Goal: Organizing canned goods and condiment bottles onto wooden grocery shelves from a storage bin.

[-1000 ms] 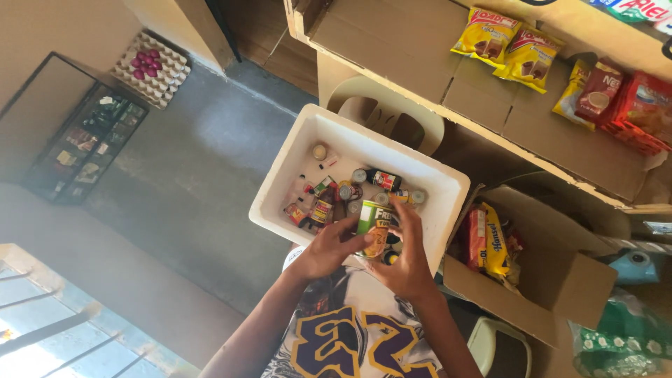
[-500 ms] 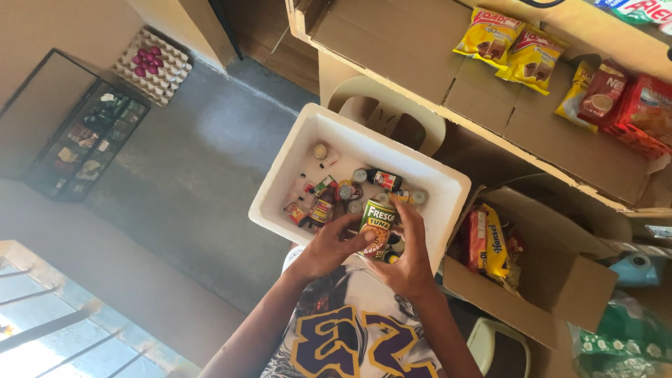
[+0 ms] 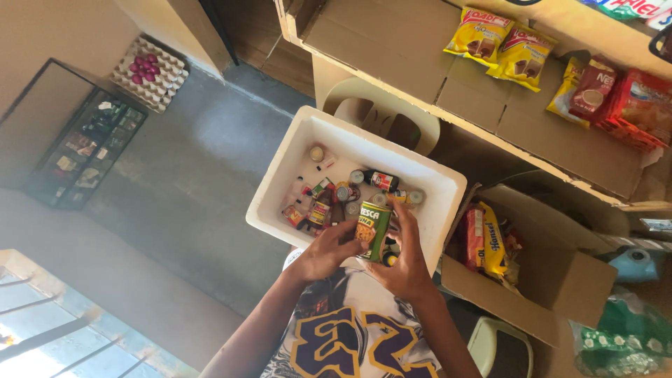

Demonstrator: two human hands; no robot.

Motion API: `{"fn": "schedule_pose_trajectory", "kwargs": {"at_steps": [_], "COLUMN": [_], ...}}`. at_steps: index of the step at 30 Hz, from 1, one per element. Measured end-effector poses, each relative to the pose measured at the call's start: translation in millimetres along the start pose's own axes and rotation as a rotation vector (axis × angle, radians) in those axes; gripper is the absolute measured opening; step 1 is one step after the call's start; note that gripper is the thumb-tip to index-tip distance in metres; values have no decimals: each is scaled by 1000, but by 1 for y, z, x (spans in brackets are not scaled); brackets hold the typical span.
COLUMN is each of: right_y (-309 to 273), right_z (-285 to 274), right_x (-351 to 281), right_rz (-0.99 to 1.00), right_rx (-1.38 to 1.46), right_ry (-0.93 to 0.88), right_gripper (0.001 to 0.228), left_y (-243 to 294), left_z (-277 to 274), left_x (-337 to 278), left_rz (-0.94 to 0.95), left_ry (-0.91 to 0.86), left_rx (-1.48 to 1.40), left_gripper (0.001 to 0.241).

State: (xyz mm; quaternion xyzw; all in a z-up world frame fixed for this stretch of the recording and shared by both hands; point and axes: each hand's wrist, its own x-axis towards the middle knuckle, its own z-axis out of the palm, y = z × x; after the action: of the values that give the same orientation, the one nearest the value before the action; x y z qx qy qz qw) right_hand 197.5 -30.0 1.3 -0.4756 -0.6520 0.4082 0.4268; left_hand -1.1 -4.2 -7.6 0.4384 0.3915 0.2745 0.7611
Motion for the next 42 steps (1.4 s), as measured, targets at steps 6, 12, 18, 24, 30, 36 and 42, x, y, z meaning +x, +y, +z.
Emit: {"fn": "schedule_pose_trajectory", "kwargs": {"at_steps": [6,12,18,24,30,36,42], "right_y": [1,-9,-12,2,7,-8,-22], "right_z": [1,0,-2,3,6,1,-4], "right_x": [-3,0,1,-9,-7,-2,1], "right_rz": [119,-85,-15,-77,22,29,-49], "right_rx": [155,-102,8,-53,91,-150,-100], "right_ry": [9,93,28,7,23,157,119], "right_gripper": [112,105,111,101,95,95,96], "left_y": [-7,22,15,17,21,29,0], "left_z": [-1,18,16,15,20,21,9], "left_x": [1,0,2,-1,2,7,17], "left_rz": [-70,75,164,431,222,151,-25], "left_ry": [-25,72,20,152,134,219,273], "left_rx": [-240,110,-194,421,83,146,-300], "left_gripper": [62,67,76,78,82,76,56]}}
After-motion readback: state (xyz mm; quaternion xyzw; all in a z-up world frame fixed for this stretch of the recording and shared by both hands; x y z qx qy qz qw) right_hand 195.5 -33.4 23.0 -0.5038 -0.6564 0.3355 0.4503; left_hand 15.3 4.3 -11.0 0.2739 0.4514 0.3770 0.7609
